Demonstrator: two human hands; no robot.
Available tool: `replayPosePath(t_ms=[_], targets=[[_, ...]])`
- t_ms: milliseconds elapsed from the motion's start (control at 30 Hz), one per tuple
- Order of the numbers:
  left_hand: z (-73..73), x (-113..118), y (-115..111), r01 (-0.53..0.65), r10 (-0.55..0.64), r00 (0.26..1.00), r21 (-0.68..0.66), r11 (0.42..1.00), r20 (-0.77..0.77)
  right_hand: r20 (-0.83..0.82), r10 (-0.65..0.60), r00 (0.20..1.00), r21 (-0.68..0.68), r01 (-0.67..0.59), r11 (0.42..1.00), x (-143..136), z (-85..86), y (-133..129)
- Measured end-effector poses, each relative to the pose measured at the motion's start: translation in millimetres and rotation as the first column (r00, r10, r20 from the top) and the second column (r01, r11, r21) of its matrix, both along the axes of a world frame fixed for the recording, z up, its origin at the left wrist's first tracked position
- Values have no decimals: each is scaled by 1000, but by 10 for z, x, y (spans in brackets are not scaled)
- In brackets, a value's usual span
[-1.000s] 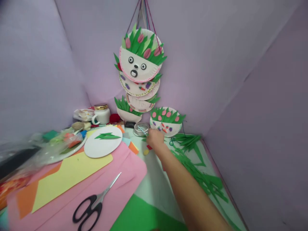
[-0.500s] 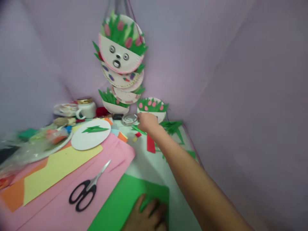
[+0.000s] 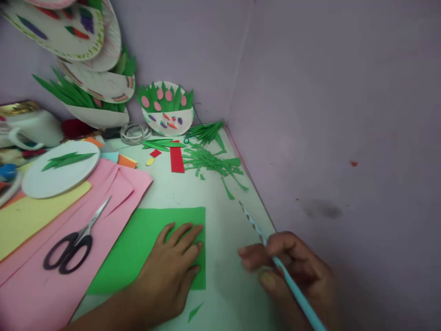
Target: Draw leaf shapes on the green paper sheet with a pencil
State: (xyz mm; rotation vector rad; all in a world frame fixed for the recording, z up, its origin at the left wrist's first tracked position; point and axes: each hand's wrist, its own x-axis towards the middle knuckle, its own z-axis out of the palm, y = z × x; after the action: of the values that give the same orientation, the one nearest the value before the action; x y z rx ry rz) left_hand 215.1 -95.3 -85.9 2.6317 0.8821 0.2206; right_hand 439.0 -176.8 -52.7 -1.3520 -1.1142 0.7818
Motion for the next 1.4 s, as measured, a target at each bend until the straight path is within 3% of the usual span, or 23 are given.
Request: replayPosePath(t_ms=[67, 133, 267, 433, 667, 800, 1200, 1400], targets=[[-10, 4, -1, -7, 7, 1000, 13, 1000, 7, -78, -6, 997, -52, 2, 999, -83, 56, 112], [-27, 4, -3, -14, 13, 1000, 25, 1000, 20, -202, -21, 979, 7, 23, 1000, -185, 77, 301], [-64, 4, 0, -7, 5, 999, 42, 999, 44, -252, -48, 967, -8, 48, 999, -321, -131, 595], [-33, 6, 27, 13, -15, 999, 42, 999, 37, -245, -115, 963, -183, 70, 981, -375, -395, 591], [-60, 6, 36, 13, -18, 998, 81, 997, 62, -288, -242, 927, -147, 207, 967, -448, -359, 612], [-107, 4, 25, 19, -24, 998, 80, 997, 63, -192, -229, 954, -130, 207, 970, -478, -394, 608], [-65, 6, 20, 14, -18, 998, 63, 998, 61, 65, 22, 998, -151, -12, 988, -464, -479, 647], [-69, 18, 26, 18, -21, 999, 58, 998, 42, 151, 31, 988, -162, -6, 987, -467, -463, 647]])
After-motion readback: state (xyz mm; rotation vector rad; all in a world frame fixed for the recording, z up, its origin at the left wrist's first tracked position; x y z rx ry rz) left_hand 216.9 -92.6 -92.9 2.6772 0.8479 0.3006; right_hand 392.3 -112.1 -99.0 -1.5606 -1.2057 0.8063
